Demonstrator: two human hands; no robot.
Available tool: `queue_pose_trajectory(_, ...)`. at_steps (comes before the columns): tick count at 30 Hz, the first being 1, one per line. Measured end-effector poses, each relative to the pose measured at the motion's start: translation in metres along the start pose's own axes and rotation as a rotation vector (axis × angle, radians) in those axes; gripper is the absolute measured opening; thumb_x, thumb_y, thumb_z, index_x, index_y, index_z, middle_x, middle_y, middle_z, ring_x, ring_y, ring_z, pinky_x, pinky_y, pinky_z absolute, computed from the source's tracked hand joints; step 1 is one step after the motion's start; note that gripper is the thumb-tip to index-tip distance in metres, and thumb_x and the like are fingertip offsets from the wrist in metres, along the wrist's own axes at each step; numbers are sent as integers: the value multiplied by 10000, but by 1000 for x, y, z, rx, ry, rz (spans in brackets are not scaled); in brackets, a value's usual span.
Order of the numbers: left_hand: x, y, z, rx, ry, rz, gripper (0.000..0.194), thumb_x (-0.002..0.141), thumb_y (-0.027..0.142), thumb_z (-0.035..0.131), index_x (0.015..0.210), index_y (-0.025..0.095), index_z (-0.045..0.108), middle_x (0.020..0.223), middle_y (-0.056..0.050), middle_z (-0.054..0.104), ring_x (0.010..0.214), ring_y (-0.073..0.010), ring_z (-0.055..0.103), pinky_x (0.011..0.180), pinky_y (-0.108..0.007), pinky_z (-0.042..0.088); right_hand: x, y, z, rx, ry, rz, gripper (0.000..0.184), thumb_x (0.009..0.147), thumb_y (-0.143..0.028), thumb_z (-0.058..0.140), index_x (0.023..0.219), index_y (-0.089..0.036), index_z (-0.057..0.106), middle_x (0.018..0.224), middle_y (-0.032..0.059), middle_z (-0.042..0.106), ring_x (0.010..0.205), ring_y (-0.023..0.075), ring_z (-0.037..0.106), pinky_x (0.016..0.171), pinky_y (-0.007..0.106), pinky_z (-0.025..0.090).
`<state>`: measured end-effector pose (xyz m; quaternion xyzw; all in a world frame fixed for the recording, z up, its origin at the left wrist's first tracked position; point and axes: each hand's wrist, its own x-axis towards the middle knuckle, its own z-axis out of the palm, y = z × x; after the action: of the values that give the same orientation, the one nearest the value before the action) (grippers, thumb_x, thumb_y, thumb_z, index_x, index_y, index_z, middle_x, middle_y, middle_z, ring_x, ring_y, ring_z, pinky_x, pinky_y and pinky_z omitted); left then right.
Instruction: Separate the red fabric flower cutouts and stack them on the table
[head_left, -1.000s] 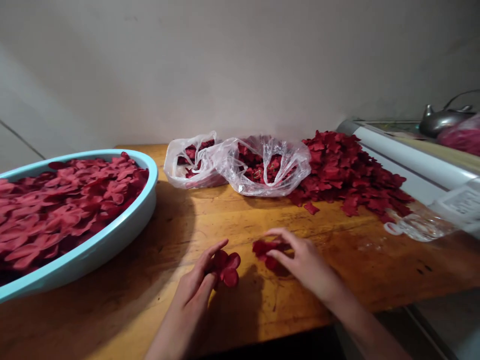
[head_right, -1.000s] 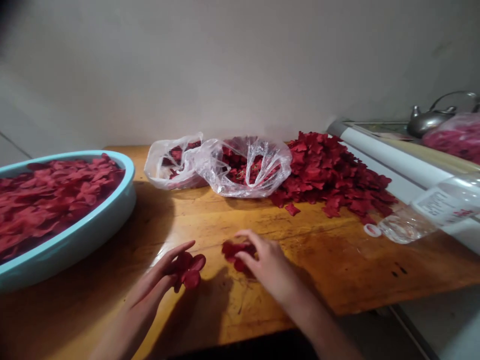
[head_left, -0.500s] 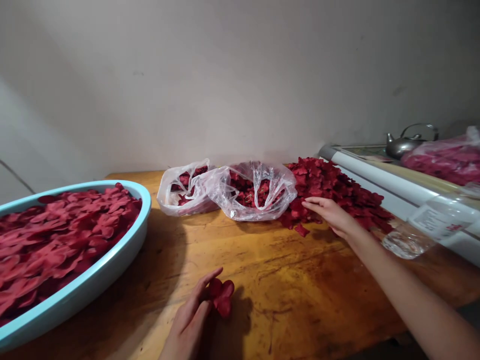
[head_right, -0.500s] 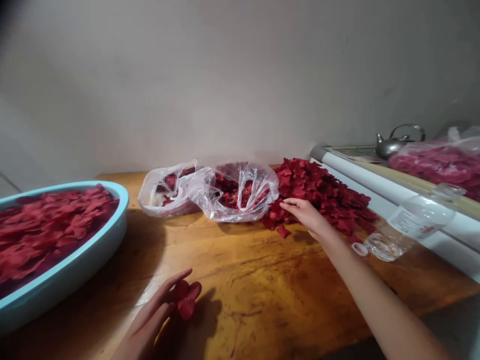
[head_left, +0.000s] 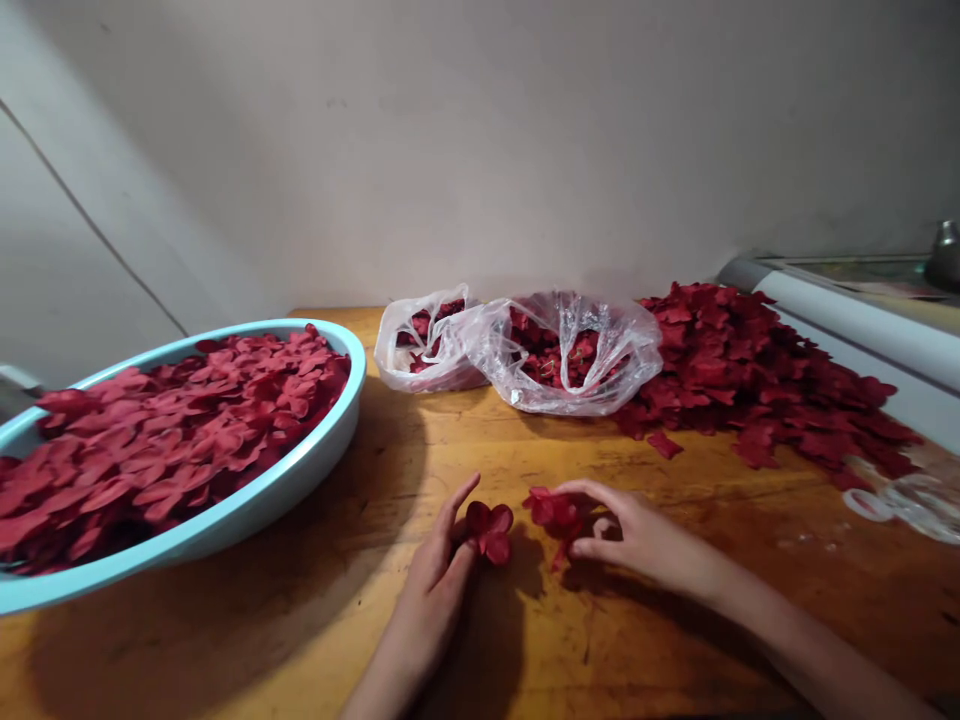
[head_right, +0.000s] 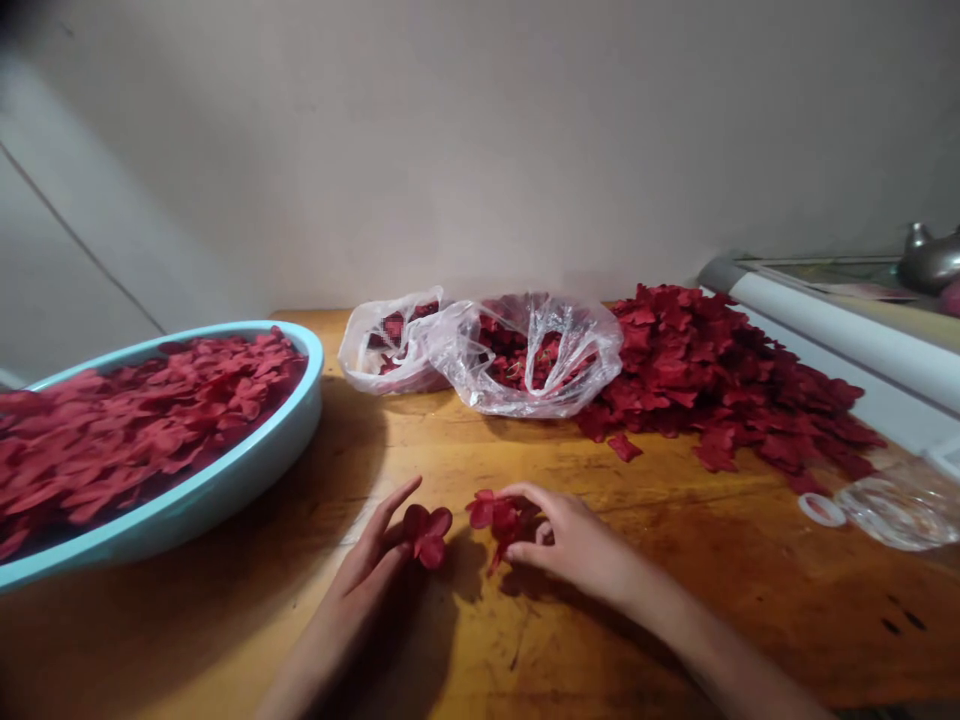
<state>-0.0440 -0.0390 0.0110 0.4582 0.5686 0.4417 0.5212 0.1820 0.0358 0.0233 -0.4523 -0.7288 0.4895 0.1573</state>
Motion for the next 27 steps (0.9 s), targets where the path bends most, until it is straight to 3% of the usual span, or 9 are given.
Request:
queue_pose_trajectory(3, 0, -2, -4, 7, 24, -6, 548, 854, 315, 452, 1376, 202, 329, 1120, -96, 638, 1067, -235, 581, 988, -385, 348, -6, 6, 5, -134, 40, -51, 595, 698, -288, 689, 1258, -237, 494, 1210, 94, 562, 892, 205, 607, 755, 344, 519)
queue_pose_trajectory(5, 1, -4, -7, 18, 63, -1, 537, 847, 306, 458, 1365, 214, 349, 1145, -89, 626, 1070, -233, 578, 987, -382, 345, -9, 9, 1, -220, 100, -106, 573, 723, -330, 677, 1260, -253, 492, 1304, 94, 494, 1136, 250, 501, 903, 399, 464)
queue_pose_trajectory(7, 2, -5, -10, 4, 107, 3, 539, 839, 300, 462, 1360, 208, 356, 1155, -87, 618, 1074, -233, 576, 981, -379, 350, -11, 10, -5, -290, 141, -131, 507, 770, -345, 633, 1248, -244, 498, 1313, 95, 486, 1221, 250, 428, 996, 438, 387)
queue_pose_trajectory(10, 1, -3, -12, -62, 154, 0, 566, 827, 286, 467, 1371, 205, 338, 1102, -74, 635, 1053, -226, 586, 953, -371, 380, -12, 9, -9, -377, 126, -143, 463, 806, -367, 602, 1236, -224, 505, 1301, 97, 493, 1221, 237, 422, 1050, 448, 315)
queue_pose_trajectory(13, -1, -1, -11, -95, 202, 4, 568, 804, 262, 483, 1357, 203, 371, 1051, -57, 642, 1029, -218, 597, 943, -367, 394, -11, 9, -3, -414, 30, -173, 459, 800, -390, 619, 1227, -255, 515, 1289, 71, 495, 1210, 229, 420, 1039, 421, 328)
queue_pose_trajectory(18, -2, -4, -11, -110, 243, 24, 552, 788, 249, 489, 1332, 193, 412, 1051, -60, 638, 1043, -218, 589, 948, -362, 394, -10, 9, 15, -554, -10, -247, 85, 822, -294, 615, 876, -244, 656, 959, 27, 610, 950, 210, 526, 866, 372, 434)
queue_pose_trajectory(20, -1, -6, -11, -111, 237, 12, 554, 779, 252, 500, 1324, 189, 423, 1060, -63, 639, 1045, -221, 589, 934, -354, 408, -11, 6, 16, -571, -2, -266, 75, 835, -277, 599, 814, -229, 653, 885, 22, 610, 890, 199, 530, 826, 358, 441)
queue_pose_trajectory(23, 0, -5, -12, -122, 215, 2, 557, 778, 260, 504, 1324, 191, 420, 1062, -63, 642, 1042, -221, 592, 924, -351, 421, -7, -1, 11, -507, 29, -294, 82, 843, -271, 586, 819, -223, 648, 944, 33, 603, 937, 193, 530, 858, 346, 436)
queue_pose_trajectory(27, 0, -2, -11, -138, 197, 12, 558, 778, 274, 509, 1322, 189, 418, 1075, -71, 643, 1039, -220, 597, 919, -349, 427, 13, -8, 7, -499, 107, -363, 77, 834, -251, 589, 810, -209, 649, 1217, 68, 527, 1143, 221, 453, 992, 386, 349)
